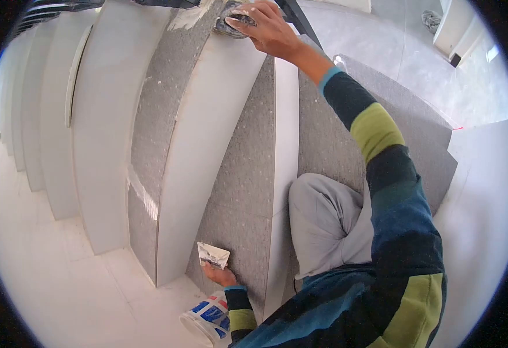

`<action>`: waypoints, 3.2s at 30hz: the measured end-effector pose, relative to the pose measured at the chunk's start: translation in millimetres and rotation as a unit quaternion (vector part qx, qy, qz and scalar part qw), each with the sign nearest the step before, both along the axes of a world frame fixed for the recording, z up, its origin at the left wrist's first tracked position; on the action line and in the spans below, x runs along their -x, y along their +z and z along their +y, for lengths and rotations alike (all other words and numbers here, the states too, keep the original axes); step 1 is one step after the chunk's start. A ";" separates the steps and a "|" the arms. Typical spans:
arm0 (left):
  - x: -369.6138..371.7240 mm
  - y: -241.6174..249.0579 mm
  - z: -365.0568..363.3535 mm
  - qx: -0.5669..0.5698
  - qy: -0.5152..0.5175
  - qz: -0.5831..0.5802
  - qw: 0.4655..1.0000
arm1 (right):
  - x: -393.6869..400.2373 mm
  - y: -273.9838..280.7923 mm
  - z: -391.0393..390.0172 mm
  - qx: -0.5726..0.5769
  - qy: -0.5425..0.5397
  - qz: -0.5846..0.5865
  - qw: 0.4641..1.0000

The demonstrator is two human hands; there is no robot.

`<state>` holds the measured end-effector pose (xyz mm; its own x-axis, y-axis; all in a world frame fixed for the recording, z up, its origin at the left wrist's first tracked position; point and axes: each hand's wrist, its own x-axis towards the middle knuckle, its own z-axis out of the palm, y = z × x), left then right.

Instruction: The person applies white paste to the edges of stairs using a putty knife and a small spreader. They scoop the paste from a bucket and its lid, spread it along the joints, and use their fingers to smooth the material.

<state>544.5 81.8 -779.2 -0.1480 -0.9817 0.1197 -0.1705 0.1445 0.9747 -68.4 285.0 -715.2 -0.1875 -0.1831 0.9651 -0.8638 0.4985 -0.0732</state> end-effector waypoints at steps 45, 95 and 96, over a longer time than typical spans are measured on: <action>-0.2 -7.0 1.8 -0.048 -0.045 0.132 0.989 | -206.4 34.5 -97.7 0.150 0.131 -0.243 0.950; -92.1 3.4 79.8 -0.096 -0.004 0.212 0.973 | -432.8 -1.1 -242.8 -0.030 0.219 -0.022 0.975; -91.9 0.5 74.7 -0.086 0.002 0.219 0.972 | -433.2 8.9 -246.3 -0.024 0.227 -0.013 0.974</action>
<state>636.4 156.5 -778.7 -0.1163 -0.9932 0.0040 0.2666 -0.0274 0.9634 364.8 38.6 -706.2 -0.1005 -0.2964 0.9498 -0.9941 0.0694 -0.0835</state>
